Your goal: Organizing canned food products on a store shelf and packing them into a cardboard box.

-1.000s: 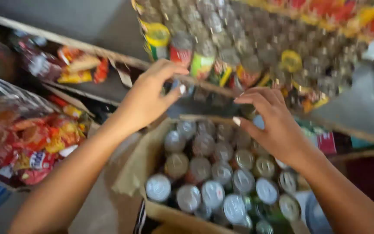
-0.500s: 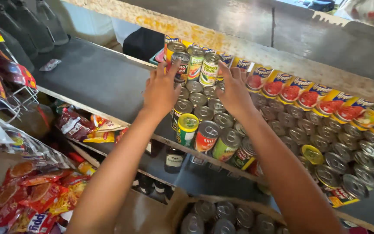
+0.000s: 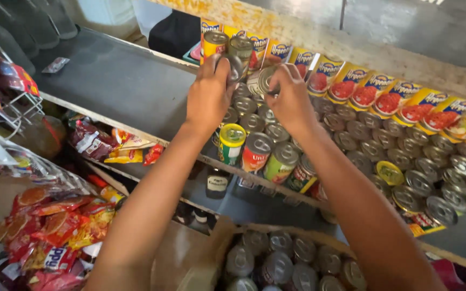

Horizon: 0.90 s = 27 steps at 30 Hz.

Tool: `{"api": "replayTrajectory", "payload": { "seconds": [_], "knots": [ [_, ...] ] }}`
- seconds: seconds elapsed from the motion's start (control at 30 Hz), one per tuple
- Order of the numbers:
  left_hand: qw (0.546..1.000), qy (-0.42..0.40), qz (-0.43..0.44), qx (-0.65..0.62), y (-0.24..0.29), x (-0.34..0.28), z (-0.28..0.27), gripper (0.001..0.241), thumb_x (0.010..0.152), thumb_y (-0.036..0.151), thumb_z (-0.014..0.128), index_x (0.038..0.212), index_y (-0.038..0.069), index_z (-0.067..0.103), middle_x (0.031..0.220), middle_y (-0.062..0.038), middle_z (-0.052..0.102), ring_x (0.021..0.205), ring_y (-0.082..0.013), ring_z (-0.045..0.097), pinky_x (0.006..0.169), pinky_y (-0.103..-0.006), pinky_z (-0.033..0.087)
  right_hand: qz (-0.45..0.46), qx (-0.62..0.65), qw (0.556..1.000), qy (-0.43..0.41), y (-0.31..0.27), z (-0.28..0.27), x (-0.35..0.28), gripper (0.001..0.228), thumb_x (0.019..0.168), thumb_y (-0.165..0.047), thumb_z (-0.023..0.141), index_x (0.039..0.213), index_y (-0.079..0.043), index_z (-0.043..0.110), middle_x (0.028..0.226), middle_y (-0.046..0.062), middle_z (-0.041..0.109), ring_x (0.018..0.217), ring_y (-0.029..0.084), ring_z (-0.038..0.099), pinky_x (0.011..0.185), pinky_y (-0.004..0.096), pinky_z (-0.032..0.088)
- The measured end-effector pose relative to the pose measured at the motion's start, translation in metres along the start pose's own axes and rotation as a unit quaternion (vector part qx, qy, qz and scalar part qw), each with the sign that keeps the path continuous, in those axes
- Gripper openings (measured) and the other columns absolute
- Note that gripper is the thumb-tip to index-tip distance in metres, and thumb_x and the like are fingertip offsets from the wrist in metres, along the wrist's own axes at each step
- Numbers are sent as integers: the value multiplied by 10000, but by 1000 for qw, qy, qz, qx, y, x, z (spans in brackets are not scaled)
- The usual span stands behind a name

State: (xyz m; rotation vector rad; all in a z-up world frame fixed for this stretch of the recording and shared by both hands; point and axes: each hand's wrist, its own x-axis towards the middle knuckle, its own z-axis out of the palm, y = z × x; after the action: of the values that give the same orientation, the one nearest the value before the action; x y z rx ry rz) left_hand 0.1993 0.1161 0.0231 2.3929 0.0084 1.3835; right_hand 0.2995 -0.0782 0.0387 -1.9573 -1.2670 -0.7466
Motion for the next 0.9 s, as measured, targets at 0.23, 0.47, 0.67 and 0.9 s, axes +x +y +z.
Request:
{"api": "replayTrajectory", "payload": {
  "seconds": [0.23,0.47,0.67,0.9],
  "knots": [
    [994,-3,90,-54,94,-24,-83,479,811,128,869,1097,94,487,1165,-163,607,1073,-433,632,785,-509,538,49,70,996,-23,-94,-97,-53,446,872,-20,838,1181,-41,519,1171,115,690,1074,246,754,850,346,589],
    [973,-127,111,-156,190,-78,-137,570,827,158,898,1122,87,415,1066,-136,614,1029,-416,645,768,-498,517,169,41,980,-93,-175,-214,-136,588,813,-36,859,1288,-54,514,1326,88,642,1186,198,678,802,317,593],
    [869,-371,17,-327,257,-126,-135,540,839,203,841,1127,93,398,968,-115,610,875,-373,675,697,-472,476,302,41,936,-176,-209,-291,-224,736,699,-29,838,1351,-69,500,1322,72,632,1169,178,661,842,306,574],
    [742,-455,20,-492,306,-208,-94,461,904,184,778,1175,96,415,1090,-124,622,974,-353,696,793,-448,521,428,-24,853,-297,-222,-335,-323,820,616,-109,891,1382,-109,599,1313,48,675,1008,164,705,761,311,581]
  ]
}}
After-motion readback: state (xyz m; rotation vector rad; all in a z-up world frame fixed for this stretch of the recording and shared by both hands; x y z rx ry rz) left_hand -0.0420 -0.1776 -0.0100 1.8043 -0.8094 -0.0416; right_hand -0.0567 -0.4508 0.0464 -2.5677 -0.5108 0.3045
